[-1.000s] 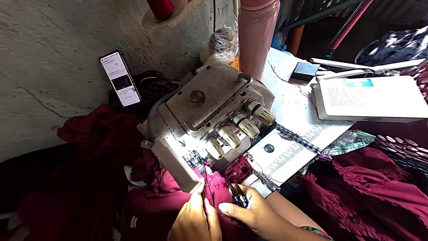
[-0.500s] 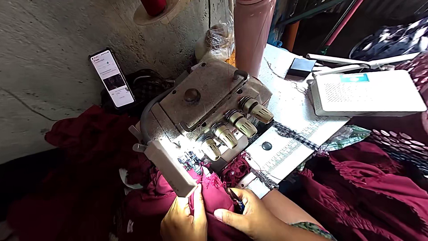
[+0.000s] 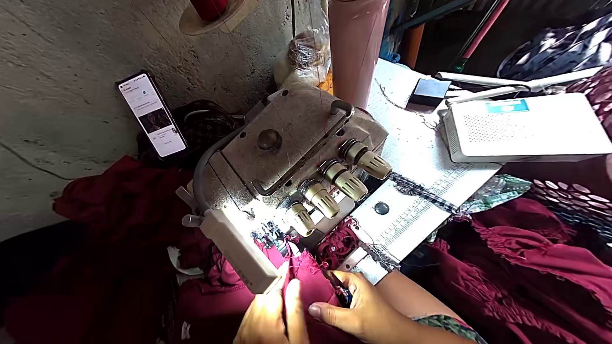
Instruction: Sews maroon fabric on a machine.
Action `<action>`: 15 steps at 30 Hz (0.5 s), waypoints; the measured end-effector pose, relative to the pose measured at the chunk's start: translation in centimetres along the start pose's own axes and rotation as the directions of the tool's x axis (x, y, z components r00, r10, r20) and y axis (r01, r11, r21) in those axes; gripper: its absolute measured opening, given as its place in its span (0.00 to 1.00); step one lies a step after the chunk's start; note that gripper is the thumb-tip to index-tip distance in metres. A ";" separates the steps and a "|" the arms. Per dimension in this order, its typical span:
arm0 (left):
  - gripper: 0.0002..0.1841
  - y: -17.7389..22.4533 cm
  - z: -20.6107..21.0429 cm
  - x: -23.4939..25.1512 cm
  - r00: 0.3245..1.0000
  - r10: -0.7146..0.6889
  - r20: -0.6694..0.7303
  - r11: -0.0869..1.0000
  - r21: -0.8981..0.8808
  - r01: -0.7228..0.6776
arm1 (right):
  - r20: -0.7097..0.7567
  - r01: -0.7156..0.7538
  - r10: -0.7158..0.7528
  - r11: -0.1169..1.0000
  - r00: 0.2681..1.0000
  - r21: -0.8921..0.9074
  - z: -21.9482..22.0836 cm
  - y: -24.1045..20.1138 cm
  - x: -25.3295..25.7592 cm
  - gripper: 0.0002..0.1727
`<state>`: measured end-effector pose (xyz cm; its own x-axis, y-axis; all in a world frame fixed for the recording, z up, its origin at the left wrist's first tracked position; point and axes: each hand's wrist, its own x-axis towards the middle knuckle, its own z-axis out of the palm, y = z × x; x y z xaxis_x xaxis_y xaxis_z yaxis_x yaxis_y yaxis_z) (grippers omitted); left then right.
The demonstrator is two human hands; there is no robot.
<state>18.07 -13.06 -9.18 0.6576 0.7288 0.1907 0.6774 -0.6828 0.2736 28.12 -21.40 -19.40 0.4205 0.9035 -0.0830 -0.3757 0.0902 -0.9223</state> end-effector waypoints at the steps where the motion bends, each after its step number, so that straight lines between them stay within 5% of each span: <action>1: 0.22 0.1 -0.7 -0.2 0.995 0.036 0.092 0.999 -0.004 -0.036 | -0.031 0.052 -0.054 0.998 0.998 -0.037 -0.2 0.3 -0.1 0.13; 4: 0.25 -0.6 -1.7 0.2 0.974 0.124 0.191 0.992 0.000 -0.127 | -0.126 0.303 -0.336 0.927 0.934 -0.222 -0.8 1.2 0.1 0.23; 7: 0.21 -1.3 -1.7 0.7 0.972 0.173 0.162 0.982 0.052 -0.184 | -0.073 0.437 -0.481 0.842 0.874 -0.316 -1.7 1.2 0.4 0.21; 9: 0.19 -1.1 -0.9 0.4 0.975 0.206 0.081 0.966 0.140 -0.216 | -0.026 0.428 -0.471 0.823 0.882 -0.374 -1.9 0.9 0.3 0.27; 15: 0.18 0.4 3.0 -1.6 0.963 0.242 -0.117 0.929 0.316 -0.195 | -0.121 0.316 -0.334 0.937 0.935 -0.148 -0.9 1.0 -0.4 0.11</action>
<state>18.28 -14.60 -12.20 0.7586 0.5427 0.3604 0.6050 -0.7922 -0.0806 28.27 -22.06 -20.62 0.6186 0.7636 0.1851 -0.0972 0.3081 -0.9464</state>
